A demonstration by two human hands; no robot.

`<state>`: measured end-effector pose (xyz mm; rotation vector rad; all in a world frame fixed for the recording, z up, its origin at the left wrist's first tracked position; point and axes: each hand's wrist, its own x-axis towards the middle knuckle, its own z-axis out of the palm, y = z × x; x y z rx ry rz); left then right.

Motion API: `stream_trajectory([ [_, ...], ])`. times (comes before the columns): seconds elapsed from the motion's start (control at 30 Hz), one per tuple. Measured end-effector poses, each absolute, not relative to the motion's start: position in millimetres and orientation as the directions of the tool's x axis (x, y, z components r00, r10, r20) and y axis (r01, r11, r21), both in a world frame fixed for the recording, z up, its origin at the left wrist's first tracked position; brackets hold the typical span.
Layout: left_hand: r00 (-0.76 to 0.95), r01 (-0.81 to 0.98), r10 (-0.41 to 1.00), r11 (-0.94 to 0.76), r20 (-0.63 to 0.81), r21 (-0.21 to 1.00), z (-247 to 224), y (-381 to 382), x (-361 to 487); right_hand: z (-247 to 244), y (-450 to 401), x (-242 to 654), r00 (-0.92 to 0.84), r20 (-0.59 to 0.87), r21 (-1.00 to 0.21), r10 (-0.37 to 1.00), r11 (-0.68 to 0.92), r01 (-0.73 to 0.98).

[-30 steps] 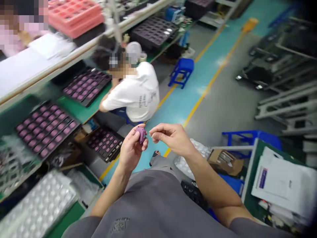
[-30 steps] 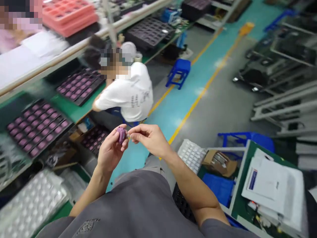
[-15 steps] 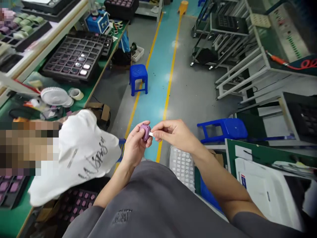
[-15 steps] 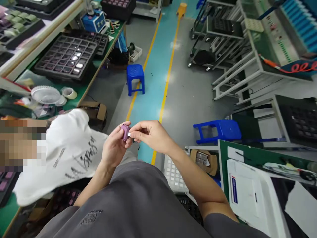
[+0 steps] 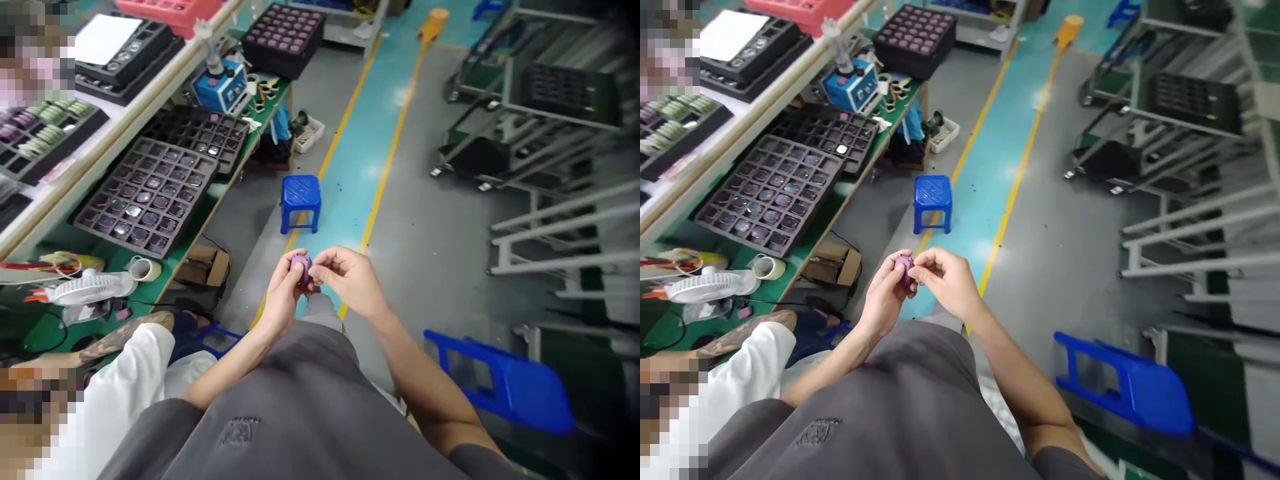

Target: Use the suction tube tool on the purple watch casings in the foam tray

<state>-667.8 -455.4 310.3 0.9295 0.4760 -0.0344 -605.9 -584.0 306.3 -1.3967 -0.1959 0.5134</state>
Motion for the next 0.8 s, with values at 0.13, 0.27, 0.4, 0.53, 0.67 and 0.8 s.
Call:
stream_trajectory([
  [0.13,0.823,0.120,0.376,0.618,-0.426,0.777,324,-426,-582,299,-533,-494,0.715,-0.198,-0.923,0.670,0.119,-0.367],
  [0.27,0.726,0.022,0.548,0.586,-0.416,0.810,327,-374,-516,292,-465,-403,0.550,-0.169,-0.910,0.818,0.085,-0.406],
  [0.4,0.655,-0.033,0.673,0.481,-0.345,0.876,297,-303,-458,269,-376,-329,0.374,-0.188,-0.914,0.908,-0.023,-0.404],
  [0.53,0.608,-0.020,0.752,0.335,-0.254,0.942,266,-223,-400,254,-287,-268,0.324,-0.255,-0.919,0.911,-0.124,-0.373],
  [0.67,0.666,0.002,0.656,0.474,-0.355,0.881,250,-149,-343,252,-221,-200,0.278,-0.380,-0.877,0.882,-0.248,-0.412],
  [0.8,0.662,0.014,0.644,0.501,-0.384,0.865,227,-96,-299,226,-173,-109,0.446,-0.636,-0.755,0.629,-0.388,-0.528],
])
